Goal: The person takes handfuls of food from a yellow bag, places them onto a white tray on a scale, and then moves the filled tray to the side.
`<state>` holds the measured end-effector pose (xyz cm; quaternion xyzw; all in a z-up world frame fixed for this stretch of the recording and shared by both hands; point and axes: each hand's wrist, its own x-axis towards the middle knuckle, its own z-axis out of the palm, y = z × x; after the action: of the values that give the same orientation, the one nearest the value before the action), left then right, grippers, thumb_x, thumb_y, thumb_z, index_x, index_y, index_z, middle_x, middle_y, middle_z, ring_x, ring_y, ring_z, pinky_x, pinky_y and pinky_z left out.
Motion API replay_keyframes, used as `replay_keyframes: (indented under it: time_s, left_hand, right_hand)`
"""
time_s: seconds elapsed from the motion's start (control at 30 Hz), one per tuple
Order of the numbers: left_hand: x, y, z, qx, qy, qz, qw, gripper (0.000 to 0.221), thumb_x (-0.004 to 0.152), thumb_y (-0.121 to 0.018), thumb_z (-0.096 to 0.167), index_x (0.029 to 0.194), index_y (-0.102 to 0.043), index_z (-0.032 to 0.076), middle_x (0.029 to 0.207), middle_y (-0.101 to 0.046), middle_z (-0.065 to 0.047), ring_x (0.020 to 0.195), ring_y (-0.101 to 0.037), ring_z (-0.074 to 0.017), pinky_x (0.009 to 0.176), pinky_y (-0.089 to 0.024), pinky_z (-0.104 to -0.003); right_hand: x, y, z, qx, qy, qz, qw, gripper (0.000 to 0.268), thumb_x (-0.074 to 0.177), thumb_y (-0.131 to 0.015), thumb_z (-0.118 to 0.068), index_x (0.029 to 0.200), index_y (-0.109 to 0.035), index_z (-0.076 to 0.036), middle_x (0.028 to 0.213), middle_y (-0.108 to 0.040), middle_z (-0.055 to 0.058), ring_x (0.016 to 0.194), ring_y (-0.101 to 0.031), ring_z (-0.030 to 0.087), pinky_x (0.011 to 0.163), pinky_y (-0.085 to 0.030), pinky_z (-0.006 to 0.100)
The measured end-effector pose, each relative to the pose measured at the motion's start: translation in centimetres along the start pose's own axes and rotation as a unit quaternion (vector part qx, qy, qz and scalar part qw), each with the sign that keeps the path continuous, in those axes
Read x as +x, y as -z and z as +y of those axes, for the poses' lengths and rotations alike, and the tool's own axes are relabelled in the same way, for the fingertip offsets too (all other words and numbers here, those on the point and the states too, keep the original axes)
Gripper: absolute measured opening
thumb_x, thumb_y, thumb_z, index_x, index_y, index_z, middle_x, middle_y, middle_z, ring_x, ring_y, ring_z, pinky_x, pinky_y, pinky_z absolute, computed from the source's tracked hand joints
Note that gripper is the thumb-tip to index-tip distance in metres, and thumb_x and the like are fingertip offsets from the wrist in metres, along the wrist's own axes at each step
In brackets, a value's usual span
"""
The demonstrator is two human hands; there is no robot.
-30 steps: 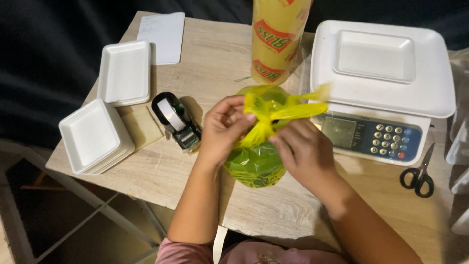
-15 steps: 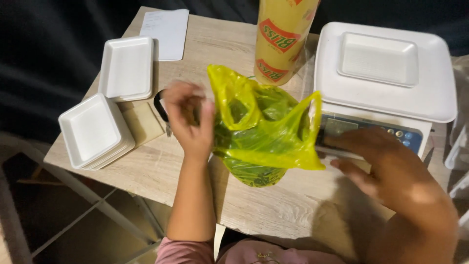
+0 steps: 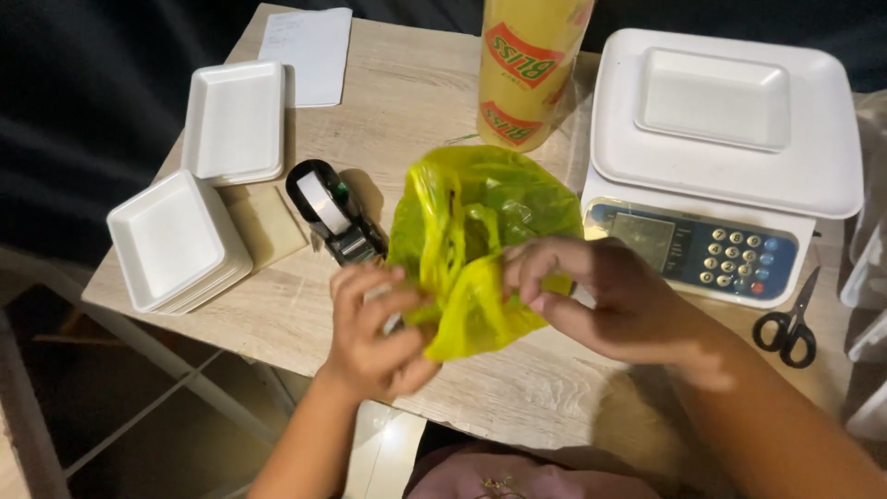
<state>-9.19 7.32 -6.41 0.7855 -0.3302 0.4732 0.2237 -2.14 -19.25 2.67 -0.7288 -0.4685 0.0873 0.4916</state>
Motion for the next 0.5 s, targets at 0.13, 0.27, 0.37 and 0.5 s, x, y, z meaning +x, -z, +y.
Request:
replay_keyframes:
  time_s: [0.13,0.27,0.37,0.5]
  left_hand:
    - [-0.1,1.7,2.0,-0.051,-0.037,-0.059,0.996,0.022,0.087,-0.057,0.025,0.069,-0.048,0.017,0.102,-0.065,-0.001,0.113,-0.055,-0.0275,0.09,-0.049,-0.045]
    - [1.7,3.3,3.1,-0.133,-0.018,-0.217,0.967,0.027,0.098,-0.045,0.013,0.074,-0.056,0.009,0.077,-0.055,-0.006,0.087,-0.058,-0.0316,0.09,-0.048,-0.042]
    - [0.2,3.6,2.8,-0.147,0.015,-0.284,0.947,0.038,0.1,-0.042,0.031,0.08,-0.061,0.006,0.078,-0.059,-0.01,0.073,-0.055,-0.0317,0.077,-0.05,-0.043]
    - [-1.4,3.5,2.0,-0.144,0.062,-0.259,0.953,0.071,0.112,-0.017,0.047,0.09,-0.07,0.006,0.096,-0.078,-0.014,0.085,-0.079,-0.0284,0.066,-0.068,-0.038]
  right_hand:
    - [2.0,-1.2,2.5,0.077,0.035,-0.086,0.993,0.018,0.094,-0.053,0.004,0.105,-0.064,-0.006,0.099,-0.073,0.006,0.088,-0.072,0.015,0.077,-0.059,0.027]
    - [1.6,-2.2,4.9,-0.349,-0.004,-0.164,0.923,0.009,0.085,-0.062,-0.018,0.087,-0.069,-0.024,0.079,-0.075,-0.003,0.076,-0.072,0.027,0.088,-0.047,0.051]
    - [1.0,-0.5,4.7,-0.575,-0.023,-0.105,0.811,0.02,0.081,-0.064,-0.029,0.096,-0.07,-0.017,0.11,-0.064,0.01,0.064,-0.075,0.026,0.097,-0.041,0.061]
    - [1.1,2.0,3.2,-0.629,-0.103,-0.052,0.769,0.072,0.087,-0.062,-0.053,0.147,-0.05,-0.017,0.16,-0.045,0.023,0.071,-0.077,0.032,0.096,-0.04,0.051]
